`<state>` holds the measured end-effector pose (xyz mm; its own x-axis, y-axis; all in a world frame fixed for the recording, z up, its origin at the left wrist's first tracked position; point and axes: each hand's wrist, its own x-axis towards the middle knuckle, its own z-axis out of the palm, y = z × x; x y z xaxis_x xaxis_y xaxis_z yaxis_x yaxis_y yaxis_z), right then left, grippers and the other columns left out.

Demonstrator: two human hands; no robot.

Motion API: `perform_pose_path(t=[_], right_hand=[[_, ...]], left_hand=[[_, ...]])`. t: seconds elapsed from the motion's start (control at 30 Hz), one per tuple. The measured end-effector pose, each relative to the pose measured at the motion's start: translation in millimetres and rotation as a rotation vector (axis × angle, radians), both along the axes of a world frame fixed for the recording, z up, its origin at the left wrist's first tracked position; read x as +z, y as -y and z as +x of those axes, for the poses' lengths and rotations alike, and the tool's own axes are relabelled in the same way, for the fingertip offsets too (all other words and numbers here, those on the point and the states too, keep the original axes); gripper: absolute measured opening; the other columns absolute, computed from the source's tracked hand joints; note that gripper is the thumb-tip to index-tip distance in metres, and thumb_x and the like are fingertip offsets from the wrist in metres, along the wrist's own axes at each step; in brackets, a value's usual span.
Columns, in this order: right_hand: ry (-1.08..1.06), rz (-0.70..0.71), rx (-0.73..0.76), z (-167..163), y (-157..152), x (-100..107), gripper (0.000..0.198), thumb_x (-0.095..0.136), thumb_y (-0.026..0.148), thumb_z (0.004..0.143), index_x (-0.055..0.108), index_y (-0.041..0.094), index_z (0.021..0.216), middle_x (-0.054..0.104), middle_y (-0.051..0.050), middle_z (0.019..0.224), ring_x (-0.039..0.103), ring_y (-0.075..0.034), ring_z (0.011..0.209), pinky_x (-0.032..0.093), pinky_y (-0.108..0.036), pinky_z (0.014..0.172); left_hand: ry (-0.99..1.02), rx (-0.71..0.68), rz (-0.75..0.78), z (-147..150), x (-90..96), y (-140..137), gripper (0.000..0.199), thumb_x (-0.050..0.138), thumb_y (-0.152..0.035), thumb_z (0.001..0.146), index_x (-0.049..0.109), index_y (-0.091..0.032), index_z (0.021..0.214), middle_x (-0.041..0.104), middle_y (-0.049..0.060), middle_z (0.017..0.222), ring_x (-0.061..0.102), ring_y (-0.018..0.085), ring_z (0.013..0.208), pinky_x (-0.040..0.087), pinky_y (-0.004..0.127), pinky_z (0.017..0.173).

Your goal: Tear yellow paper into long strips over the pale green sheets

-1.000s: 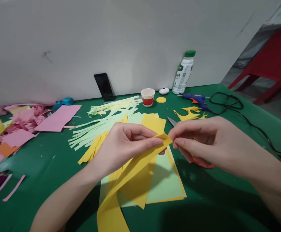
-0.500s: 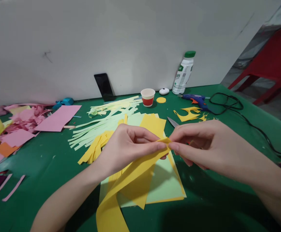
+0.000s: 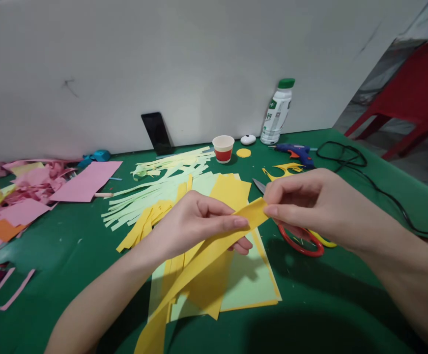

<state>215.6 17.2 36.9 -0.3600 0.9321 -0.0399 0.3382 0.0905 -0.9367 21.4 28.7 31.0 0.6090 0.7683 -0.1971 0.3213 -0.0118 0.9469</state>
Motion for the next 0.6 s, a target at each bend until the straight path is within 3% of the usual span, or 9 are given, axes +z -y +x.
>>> perform_pose_path(t=[0.1,0.27,0.4,0.6], right_hand=[[0.074,-0.004,0.141,1,-5,-3,0.012,0.055,0.021,0.072,0.05,0.017,0.061,0.044,0.007,0.046,0.041,-0.004,0.039,0.031,-0.014,0.035],[0.241,0.092,0.378,-6,-6,-8,0.016,0.049,0.028,0.08,0.054,0.016,0.069,0.044,0.006,0.053,0.039,-0.003,0.043,0.028,-0.016,0.04],[0.283,0.175,0.475,-8,-5,-10,0.029,0.04,0.03,0.085,0.051,0.015,0.063,0.037,0.007,0.048,0.033,-0.003,0.042,0.025,-0.017,0.041],[0.348,0.254,0.636,5,-13,-7,0.025,0.042,0.022,0.083,0.048,0.015,0.059,0.035,0.007,0.045,0.032,-0.003,0.04,0.025,-0.017,0.042]], left_hand=[[-0.021,-0.033,-0.029,0,-1.6,-3,0.028,0.058,-0.039,0.075,0.07,-0.014,0.07,0.069,0.005,0.066,0.049,0.008,0.048,0.034,0.02,0.045],[-0.211,-0.163,-0.01,2,-4.3,-4,0.034,0.054,-0.042,0.077,0.071,-0.013,0.07,0.063,0.002,0.055,0.018,0.004,0.038,0.015,0.021,0.036],[-0.246,-0.213,-0.046,4,-5.7,1,0.032,0.054,-0.04,0.077,0.07,-0.012,0.073,0.066,0.004,0.061,0.018,0.004,0.037,0.014,0.022,0.036],[-0.235,-0.225,-0.119,9,-5.3,5,0.035,0.053,-0.042,0.077,0.071,-0.013,0.072,0.068,0.004,0.066,0.019,0.005,0.039,0.016,0.022,0.036]])
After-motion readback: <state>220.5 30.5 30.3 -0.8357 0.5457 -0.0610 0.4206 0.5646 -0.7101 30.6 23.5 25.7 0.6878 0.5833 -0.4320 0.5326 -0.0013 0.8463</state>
